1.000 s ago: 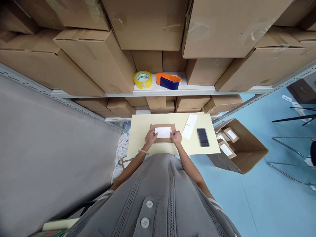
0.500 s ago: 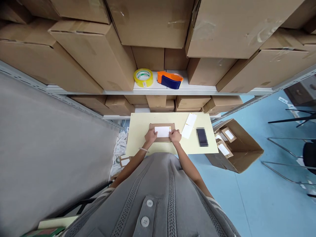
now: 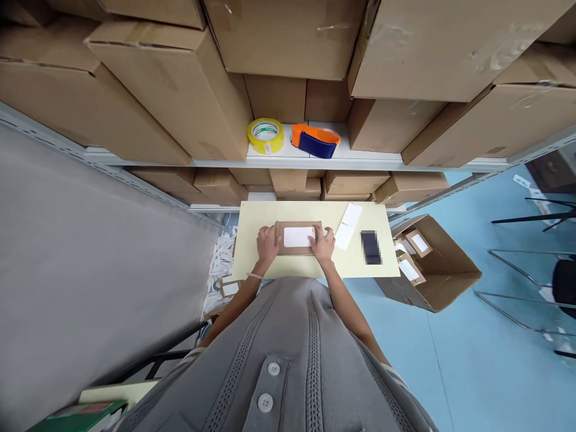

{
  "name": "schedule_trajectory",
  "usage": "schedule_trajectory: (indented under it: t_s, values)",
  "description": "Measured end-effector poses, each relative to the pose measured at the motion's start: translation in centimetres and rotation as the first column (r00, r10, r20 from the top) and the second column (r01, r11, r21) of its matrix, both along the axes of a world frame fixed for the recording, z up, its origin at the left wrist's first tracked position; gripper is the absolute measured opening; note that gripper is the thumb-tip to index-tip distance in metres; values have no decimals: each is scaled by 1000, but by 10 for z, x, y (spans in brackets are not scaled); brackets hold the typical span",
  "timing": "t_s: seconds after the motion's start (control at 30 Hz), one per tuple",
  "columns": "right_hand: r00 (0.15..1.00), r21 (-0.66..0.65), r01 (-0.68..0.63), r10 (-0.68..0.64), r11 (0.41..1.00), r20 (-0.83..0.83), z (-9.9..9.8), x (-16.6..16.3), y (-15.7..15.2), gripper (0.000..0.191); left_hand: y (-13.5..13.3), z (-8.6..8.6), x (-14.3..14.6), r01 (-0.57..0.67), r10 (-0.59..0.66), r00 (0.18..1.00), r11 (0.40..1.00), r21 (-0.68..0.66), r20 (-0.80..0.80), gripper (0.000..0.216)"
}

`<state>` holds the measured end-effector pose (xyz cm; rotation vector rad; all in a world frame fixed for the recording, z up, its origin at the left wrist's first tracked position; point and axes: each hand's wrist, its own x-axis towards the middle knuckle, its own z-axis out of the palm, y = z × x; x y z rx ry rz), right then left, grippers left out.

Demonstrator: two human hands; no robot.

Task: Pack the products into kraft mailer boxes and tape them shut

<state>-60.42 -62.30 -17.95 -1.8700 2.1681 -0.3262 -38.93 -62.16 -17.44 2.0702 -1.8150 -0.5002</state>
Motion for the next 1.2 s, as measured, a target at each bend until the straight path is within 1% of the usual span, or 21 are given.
schedule_trajectory:
  t_s: [0.03,0.1,0.17,0.23,0.37,0.53,0.67,0.83,0.97,1.07,1.13,1.2]
  values:
    - [999,1,-40,40,999,-25,-2,5,1,49,1,-3,-5,76,-76,997,997,-27,10,47]
    - [994,32,-82,85,996,-75,-8,13,3,50,3,-9,-15,199,-198,980,979,-37,24,49]
    - [990,86,-80,89,993,-109,-14,19,6,51,5,-16,-22,258,-257,966,966,-11,31,49]
    - [989,139,-63,80,988,-124,-18,22,9,52,5,-23,-24,268,-269,963,963,16,29,49]
    - [993,224,-23,47,974,-105,-19,23,9,53,4,-30,-20,253,-253,968,966,53,-9,50]
    - [996,310,87,-76,947,-45,-16,24,3,55,-1,-32,-19,226,-217,972,970,91,-95,49]
    - [990,393,127,-138,911,1,-12,22,-3,54,-3,-36,-16,212,-196,967,973,87,-162,49]
    - [983,400,169,-182,901,-6,-10,26,-5,54,-3,-38,-14,220,-202,954,974,60,-221,48]
    - [977,354,195,-214,915,16,-11,28,-4,54,-4,-33,-11,204,-167,937,975,93,-306,49]
    - [964,302,191,-237,934,122,-10,24,-3,59,-9,-27,-1,171,-104,904,977,128,-414,62]
    - [930,338,225,-305,914,206,-7,21,-2,70,-14,-20,8,151,-59,887,974,167,-457,74]
    - [884,415,267,-392,870,254,-4,18,2,77,-18,-12,15,136,-9,886,961,241,-464,81]
